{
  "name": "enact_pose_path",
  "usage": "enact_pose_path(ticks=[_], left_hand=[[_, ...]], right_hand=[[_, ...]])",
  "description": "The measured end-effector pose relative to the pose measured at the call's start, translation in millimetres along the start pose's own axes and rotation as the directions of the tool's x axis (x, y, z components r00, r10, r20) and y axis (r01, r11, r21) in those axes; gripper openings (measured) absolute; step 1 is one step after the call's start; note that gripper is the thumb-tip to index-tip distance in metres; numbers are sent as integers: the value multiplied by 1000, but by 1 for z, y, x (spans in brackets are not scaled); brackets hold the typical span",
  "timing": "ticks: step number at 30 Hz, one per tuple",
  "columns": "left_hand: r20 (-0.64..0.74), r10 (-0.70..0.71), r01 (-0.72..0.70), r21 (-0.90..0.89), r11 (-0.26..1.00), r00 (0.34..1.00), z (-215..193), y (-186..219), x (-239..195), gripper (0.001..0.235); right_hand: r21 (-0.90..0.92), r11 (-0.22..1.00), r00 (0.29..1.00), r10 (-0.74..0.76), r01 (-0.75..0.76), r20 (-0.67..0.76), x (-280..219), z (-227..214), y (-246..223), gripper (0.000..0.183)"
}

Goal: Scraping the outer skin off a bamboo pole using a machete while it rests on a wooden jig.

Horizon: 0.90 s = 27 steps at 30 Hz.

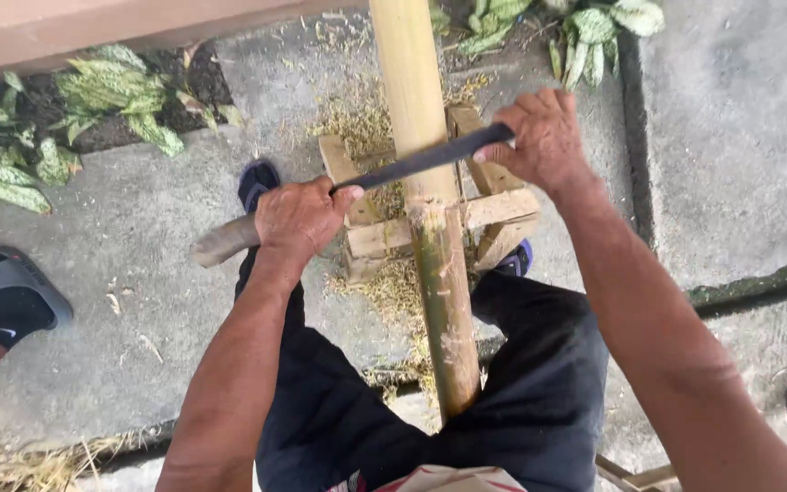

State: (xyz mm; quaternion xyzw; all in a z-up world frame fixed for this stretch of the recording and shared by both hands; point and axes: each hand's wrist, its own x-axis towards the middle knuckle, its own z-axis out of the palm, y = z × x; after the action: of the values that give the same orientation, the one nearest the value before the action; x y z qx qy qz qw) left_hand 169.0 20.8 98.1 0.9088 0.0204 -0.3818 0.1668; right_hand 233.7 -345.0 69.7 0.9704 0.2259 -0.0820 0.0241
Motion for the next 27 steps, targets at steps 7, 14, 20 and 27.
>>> enact_pose_path(ticks=[7, 14, 20, 27], left_hand=[[-114, 102, -92, 88, 992, 988, 8, -3, -6, 68], [-306, 271, -229, 164, 959, 913, 19, -12, 1, 62], [-113, 96, -83, 110, 990, 989, -25, 15, 1, 66], [29, 99, -102, 127, 987, 995, -26, 28, 5, 67]], right_hand=[[58, 994, 990, 83, -90, 110, -4, 2, -5, 45], [63, 991, 985, 108, -118, 137, -17, 8, -2, 46], [132, 989, 998, 69, -69, -2, -14, 3, 2, 46], [97, 985, 988, 140, -146, 66, -14, 11, 13, 45]])
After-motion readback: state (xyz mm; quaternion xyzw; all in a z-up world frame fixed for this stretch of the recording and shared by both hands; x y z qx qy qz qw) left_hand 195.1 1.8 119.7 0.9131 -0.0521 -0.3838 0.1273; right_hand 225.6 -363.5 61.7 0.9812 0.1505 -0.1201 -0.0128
